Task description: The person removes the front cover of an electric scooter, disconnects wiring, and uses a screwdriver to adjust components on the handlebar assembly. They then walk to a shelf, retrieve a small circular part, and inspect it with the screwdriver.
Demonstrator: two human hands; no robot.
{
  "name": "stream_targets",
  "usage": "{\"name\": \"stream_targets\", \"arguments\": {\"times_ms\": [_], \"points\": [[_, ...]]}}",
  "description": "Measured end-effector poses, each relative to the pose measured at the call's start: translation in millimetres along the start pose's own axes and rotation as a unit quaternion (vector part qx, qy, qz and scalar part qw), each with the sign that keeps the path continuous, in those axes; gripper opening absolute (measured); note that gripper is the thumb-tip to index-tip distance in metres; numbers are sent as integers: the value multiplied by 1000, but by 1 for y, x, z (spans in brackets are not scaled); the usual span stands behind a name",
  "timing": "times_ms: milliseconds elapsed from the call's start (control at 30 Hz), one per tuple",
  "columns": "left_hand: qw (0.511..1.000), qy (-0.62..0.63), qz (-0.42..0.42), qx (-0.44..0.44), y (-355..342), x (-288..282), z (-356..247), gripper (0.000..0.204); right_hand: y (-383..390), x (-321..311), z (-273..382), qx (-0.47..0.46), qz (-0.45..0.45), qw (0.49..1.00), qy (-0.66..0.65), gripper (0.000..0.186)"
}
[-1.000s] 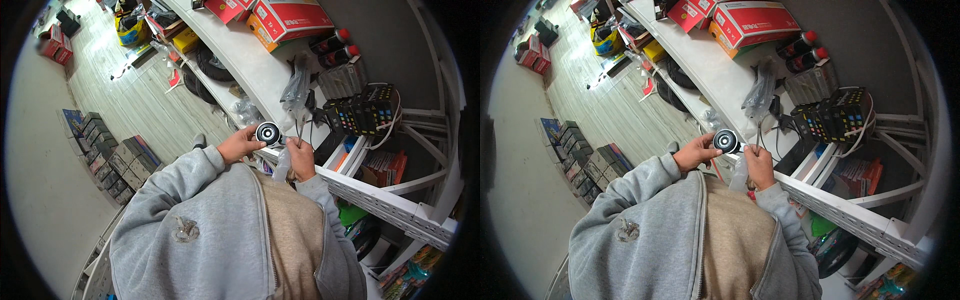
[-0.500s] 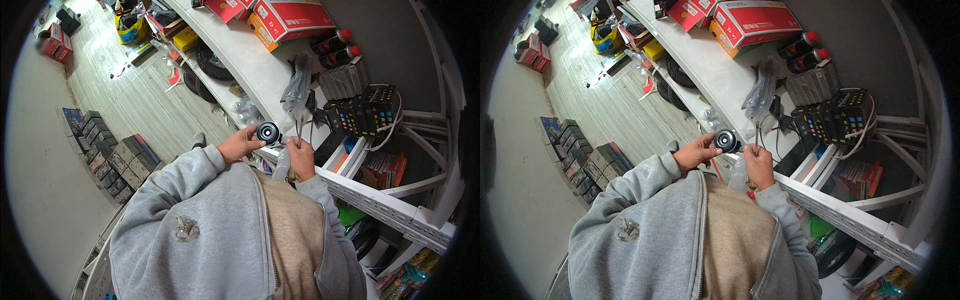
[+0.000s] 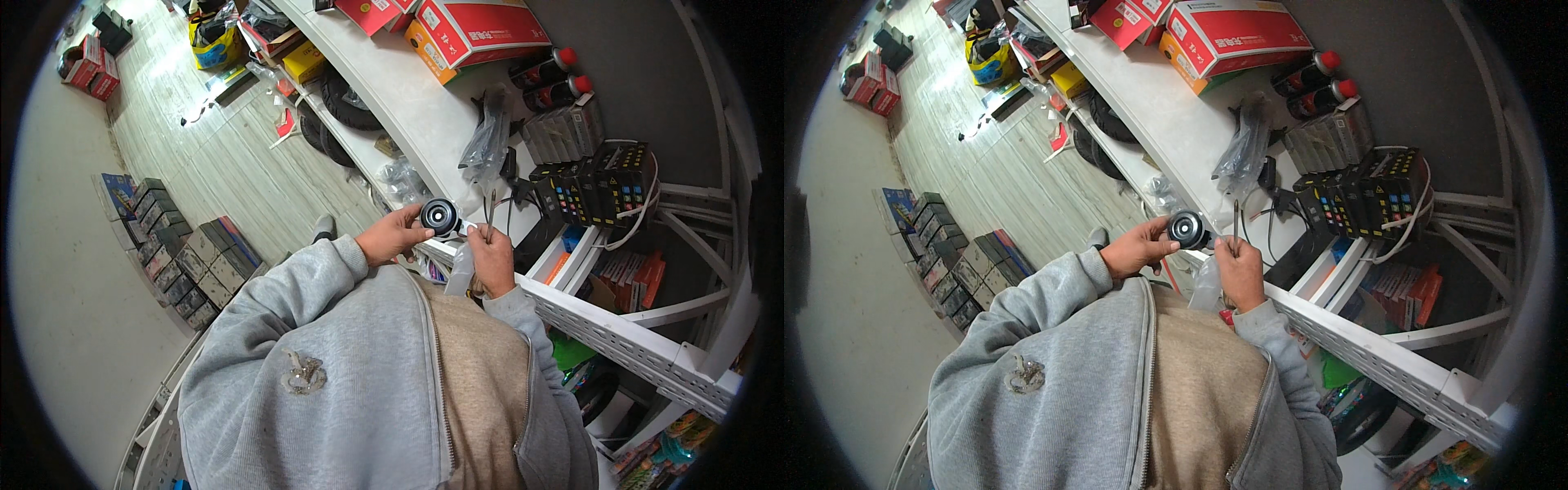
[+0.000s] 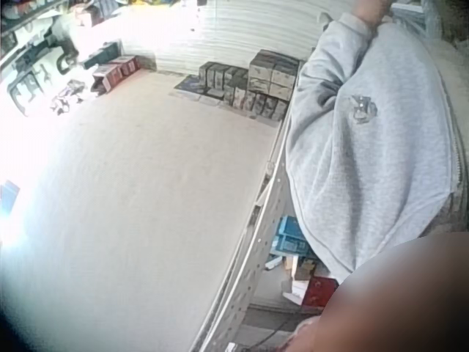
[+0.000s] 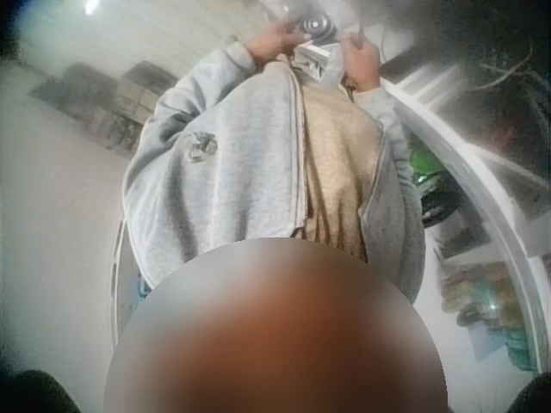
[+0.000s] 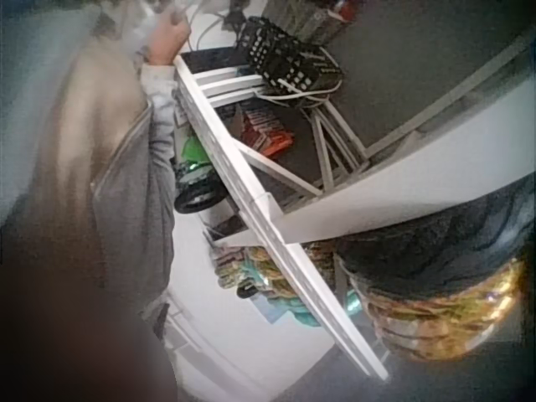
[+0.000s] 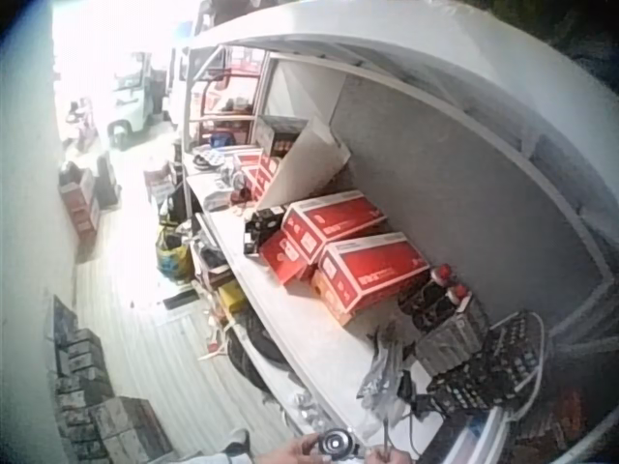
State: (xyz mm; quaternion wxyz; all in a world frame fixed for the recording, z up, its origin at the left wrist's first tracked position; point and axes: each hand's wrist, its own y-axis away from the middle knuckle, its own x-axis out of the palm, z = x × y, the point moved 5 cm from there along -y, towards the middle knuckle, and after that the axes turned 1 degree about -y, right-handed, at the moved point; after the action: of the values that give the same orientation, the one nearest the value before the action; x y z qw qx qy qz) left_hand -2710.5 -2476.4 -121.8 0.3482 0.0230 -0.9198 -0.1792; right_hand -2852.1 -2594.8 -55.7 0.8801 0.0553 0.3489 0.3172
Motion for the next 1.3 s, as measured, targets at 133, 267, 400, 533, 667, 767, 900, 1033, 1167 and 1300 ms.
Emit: {"name": "stream_targets", "arguments": {"times_ms": [133, 267, 400, 533, 667, 767, 900, 1033, 1167, 1300], "points": [[999, 28, -10, 23, -2, -4, 0, 56, 1, 4, -6, 28, 36, 998, -34, 22], [998, 45, -16, 41, -3, -8, -2, 57, 4, 10, -9, 55, 87, 994, -29, 20], [996, 73, -27, 32, -2, -9, -2, 57, 6, 14, -10, 63, 105, 990, -70, 20], [992, 117, -46, 3, -3, -13, -4, 54, 4, 12, -9, 65, 118, 988, -75, 24], [989, 128, -69, 15, 2, -17, -17, 46, 6, -10, -9, 94, 52, 941, -322, 32], [991, 106, -76, 28, 9, -16, -30, 31, 5, -26, -15, 152, 14, 889, -432, 31], [995, 71, -45, 45, 21, -11, -45, 20, 8, -36, -19, 168, 21, 853, -494, 26], [993, -22, -87, 83, 25, -2, -56, 26, 15, -36, -27, 176, -33, 840, -512, 19], [987, -67, -102, 106, 28, 8, -67, 36, 21, -37, -30, 145, -73, 855, -493, 18], [987, -80, -83, 114, 29, 22, -72, 37, 26, -40, -32, 136, -85, 857, -489, 17]]}}
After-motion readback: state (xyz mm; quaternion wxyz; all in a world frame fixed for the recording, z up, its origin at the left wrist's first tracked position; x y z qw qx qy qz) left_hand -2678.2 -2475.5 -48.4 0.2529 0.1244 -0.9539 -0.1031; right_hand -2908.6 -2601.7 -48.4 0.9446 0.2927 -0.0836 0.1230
